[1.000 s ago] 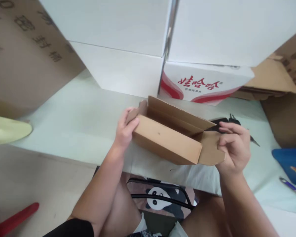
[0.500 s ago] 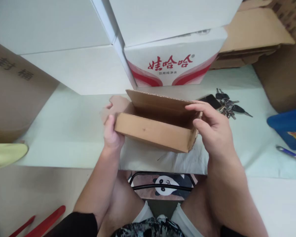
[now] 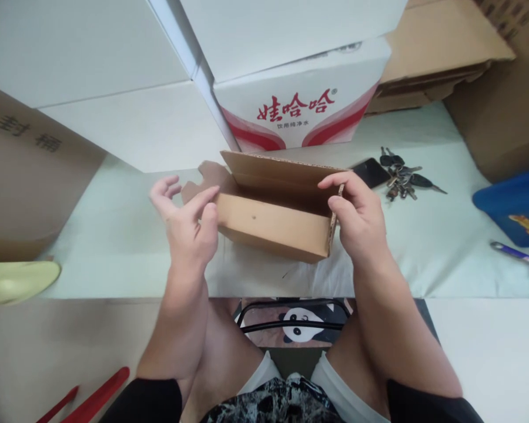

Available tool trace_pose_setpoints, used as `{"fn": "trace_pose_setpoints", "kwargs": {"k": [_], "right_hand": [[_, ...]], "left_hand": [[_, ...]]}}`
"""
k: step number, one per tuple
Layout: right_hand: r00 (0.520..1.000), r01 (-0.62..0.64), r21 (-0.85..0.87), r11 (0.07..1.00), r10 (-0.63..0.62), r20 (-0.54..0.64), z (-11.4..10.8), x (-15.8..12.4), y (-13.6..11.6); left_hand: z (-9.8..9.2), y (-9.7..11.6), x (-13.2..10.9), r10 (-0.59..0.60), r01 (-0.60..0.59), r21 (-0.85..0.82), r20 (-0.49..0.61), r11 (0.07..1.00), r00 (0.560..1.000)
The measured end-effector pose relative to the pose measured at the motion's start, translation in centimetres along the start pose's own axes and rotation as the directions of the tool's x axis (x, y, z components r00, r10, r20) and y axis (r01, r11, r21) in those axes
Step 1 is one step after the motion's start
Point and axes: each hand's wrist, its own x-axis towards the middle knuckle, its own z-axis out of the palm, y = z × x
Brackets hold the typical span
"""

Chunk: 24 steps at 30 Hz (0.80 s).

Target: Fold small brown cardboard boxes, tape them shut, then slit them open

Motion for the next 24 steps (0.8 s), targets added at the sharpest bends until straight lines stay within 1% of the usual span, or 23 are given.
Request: {"fn": "trace_pose_setpoints", "kwargs": {"k": [4, 7, 9, 10, 12, 14, 16, 18, 21, 23, 24], "right_hand": [[0.999, 0.052, -0.065, 0.997, -0.052, 0.004, 0.4, -0.2, 0.2], [0.995, 0.089, -0.038, 0.995, -0.087, 0.051, 0.6, -0.3, 0.4], [0.991, 0.109, -0.013, 0.994, -0.107, 0.085, 0.6, -0.4, 0.5], [0.989, 0.112, 0.007, 0.994, -0.113, 0.099, 0.6, -0.4, 0.6], [0.987, 0.116, 0.062, 0.991, -0.122, 0.109, 0.6, -0.4, 0.8], [0.984, 0.126, 0.125, 0.984, -0.140, 0.110, 0.7, -0.3, 1.0], [0.982, 0.140, 0.161, 0.977, -0.158, 0.102, 0.7, -0.2, 1.1], [0.981, 0.159, 0.161, 0.974, -0.174, 0.086, 0.8, -0.2, 1.2], [0.982, 0.163, 0.107, 0.981, -0.172, 0.073, 1.0, -0.3, 0.8], [0.984, 0.142, 0.058, 0.988, -0.147, 0.097, 1.1, -0.5, 0.6], [0.985, 0.131, 0.035, 0.991, -0.134, 0.108, 1.1, -0.5, 0.4]], "left_hand": [[0.3, 0.2, 0.1, -0.039, 0.038, -0.040, -0.006, 0.998, 0.999], [0.3, 0.4, 0.1, -0.088, 0.088, -0.011, 0.028, 0.996, 0.996], [0.4, 0.4, 0.0, -0.094, 0.095, -0.009, 0.049, 0.995, 0.994], [0.5, 0.2, -0.1, -0.088, 0.089, -0.023, 0.042, 0.996, 0.995], [0.9, -0.4, -0.4, -0.072, 0.071, -0.065, -0.007, 0.995, 0.997], [1.4, -1.2, -0.7, -0.056, 0.046, -0.108, -0.097, 0.993, 0.994], [2.0, -2.0, -0.9, -0.051, 0.016, -0.185, -0.189, 0.983, 0.981], [2.6, -2.4, -0.9, -0.060, -0.029, -0.308, -0.274, 0.951, 0.960], [3.1, -1.6, -0.6, -0.086, -0.127, -0.513, -0.371, 0.849, 0.925], [2.9, -0.5, -0.5, -0.126, -0.148, -0.628, -0.370, 0.764, 0.921], [2.7, 0.0, -0.6, -0.143, -0.134, -0.665, -0.344, 0.735, 0.928]]}}
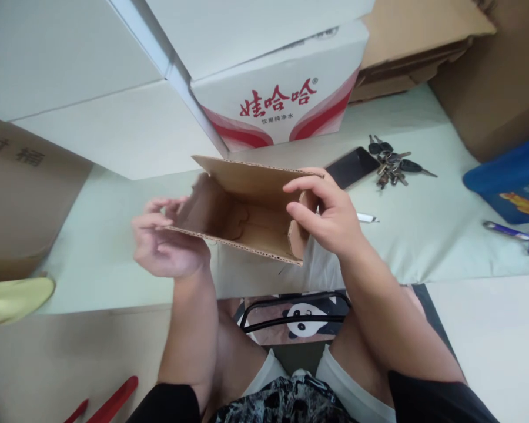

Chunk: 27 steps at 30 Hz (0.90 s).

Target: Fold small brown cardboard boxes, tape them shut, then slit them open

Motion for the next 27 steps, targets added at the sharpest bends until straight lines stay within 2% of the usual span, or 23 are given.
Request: {"fn": "trace_pose_setpoints", "kwargs": {"k": [3, 7, 8, 11, 14, 16, 20, 22, 27], "right_hand": [[0.999, -0.025, -0.055, 0.998, 0.024, -0.022, 0.1, -0.1, -0.1], [0.999, -0.035, -0.084, 0.996, 0.033, -0.029, 0.3, 0.1, 0.2], [0.999, -0.034, -0.079, 0.996, 0.033, -0.016, 0.3, 0.1, 0.2], [1.000, -0.022, -0.034, 0.999, 0.022, -0.006, 0.3, 0.2, 0.4], [1.000, -0.021, 0.056, 0.998, 0.022, -0.022, 0.5, -0.2, 0.6], [0.998, -0.019, 0.175, 0.984, 0.030, -0.063, 0.6, -0.4, 0.6], [0.996, 0.018, 0.422, 0.907, 0.020, -0.086, 0.6, -0.4, 0.4], [0.999, 0.039, 0.383, 0.923, -0.024, -0.044, 0.5, -0.1, 0.3], [0.991, 0.091, 0.123, 0.988, -0.102, 0.083, 0.2, 0.2, 0.2]], "left_hand": [[-0.4, 1.3, -0.1, -0.096, 0.093, 0.043, 0.086, 0.995, 0.992], [-2.1, 1.3, 0.0, -0.266, 0.218, 0.206, 0.238, 0.954, 0.934], [-2.4, 1.1, 0.0, -0.276, 0.218, 0.236, 0.249, 0.947, 0.928], [-2.5, 0.5, -0.1, -0.233, 0.165, 0.299, 0.209, 0.940, 0.950], [-2.0, 0.4, -0.3, -0.234, 0.155, 0.347, 0.199, 0.925, 0.952], [-1.9, 0.4, -0.4, -0.232, 0.139, 0.386, 0.205, 0.912, 0.951], [-2.4, 0.2, -0.7, -0.252, 0.134, 0.449, 0.213, 0.883, 0.944], [-2.7, 0.0, -0.8, -0.258, 0.135, 0.457, 0.220, 0.879, 0.941], [-2.4, -0.8, -0.5, -0.188, 0.060, 0.435, 0.257, 0.899, 0.948]]}}
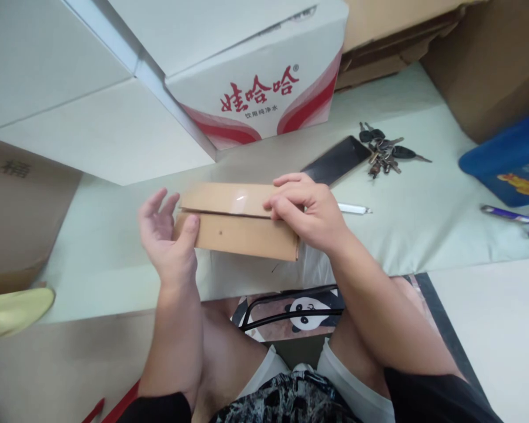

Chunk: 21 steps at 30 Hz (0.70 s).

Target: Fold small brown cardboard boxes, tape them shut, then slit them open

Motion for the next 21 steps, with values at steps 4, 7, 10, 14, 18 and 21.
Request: {"fn": "trace_pose_setpoints", "kwargs": {"k": [4, 7, 10, 14, 18, 21], "right_hand": [[0.999, 0.016, -0.154, 0.988, -0.010, 0.038, 0.1, -0.1, 0.0], [0.997, 0.027, -0.221, 0.975, -0.011, 0.074, 0.3, -0.1, -0.1], [0.997, 0.052, -0.237, 0.970, -0.035, 0.075, 0.2, -0.1, -0.2], [0.983, 0.108, -0.253, 0.962, -0.066, 0.170, -0.4, 0.0, -0.3], [0.957, 0.169, -0.321, 0.932, -0.077, 0.279, -0.8, 0.0, -0.4], [0.961, 0.171, -0.340, 0.925, -0.081, 0.264, -0.8, -0.2, -0.1]], "left_hand": [[0.6, -0.4, 1.1, 0.046, -0.047, 0.018, 0.042, 0.999, 0.998], [1.0, -0.4, 1.4, 0.061, -0.061, 0.003, -0.022, 0.998, 0.998], [1.3, -0.3, 1.2, 0.056, -0.055, 0.014, -0.061, 0.998, 0.997], [1.4, -0.3, 1.0, 0.054, -0.051, 0.030, -0.081, 0.998, 0.995], [1.4, -0.4, 1.1, 0.049, -0.048, 0.017, -0.098, 0.999, 0.994], [1.4, -0.3, 1.2, 0.037, -0.039, -0.016, -0.101, 0.999, 0.994]]}}
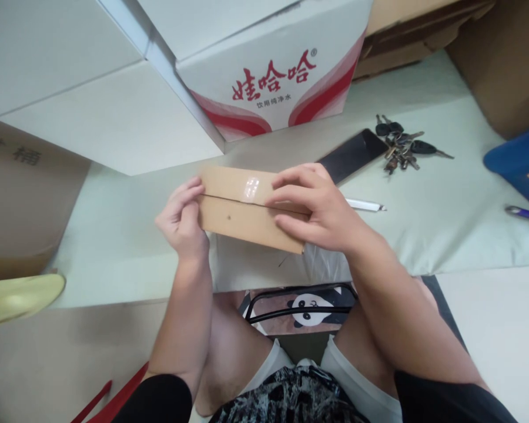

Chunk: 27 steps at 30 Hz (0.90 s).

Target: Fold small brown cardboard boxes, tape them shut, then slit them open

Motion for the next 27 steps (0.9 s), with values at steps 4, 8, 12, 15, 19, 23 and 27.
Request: {"fn": "trace_pose_setpoints", "kwargs": {"k": [4, 8, 12, 15, 19, 23, 27], "right_hand": [[0.999, 0.011, -0.021, 1.000, -0.010, 0.043, -0.5, -0.5, 0.3], [0.969, 0.016, -0.069, 0.998, 0.002, 0.248, -1.7, -1.2, -0.2], [0.972, -0.008, -0.111, 0.994, 0.033, 0.231, -1.1, -1.6, -0.6], [0.995, 0.035, -0.051, 0.998, -0.030, 0.091, 0.0, -1.5, 0.0], [0.992, 0.058, 0.028, 0.998, -0.054, -0.117, 0.1, -1.3, 1.0], [0.926, -0.280, 0.335, 0.899, 0.345, -0.152, -0.8, -0.6, 1.0], [0.626, -0.678, 0.604, 0.419, 0.760, 0.175, -0.3, 0.2, 0.7]], "left_hand": [[-0.1, 0.2, 0.2, -0.058, 0.059, -0.023, 0.006, 0.998, 0.998], [0.0, 0.2, 0.3, -0.108, 0.107, -0.041, 0.000, 0.993, 0.994], [0.2, -0.2, 0.5, -0.150, 0.147, -0.074, -0.030, 0.986, 0.988], [-0.1, -0.9, 1.0, -0.146, 0.145, -0.109, 0.000, 0.983, 0.989], [-1.8, -2.0, 1.8, -0.073, 0.122, -0.198, 0.238, 0.973, 0.968], [-2.8, -1.8, 1.2, -0.138, 0.314, -0.307, 0.480, 0.898, 0.866], [-2.3, 0.1, 0.0, -0.455, 0.705, -0.311, 0.586, 0.638, 0.670]]}}
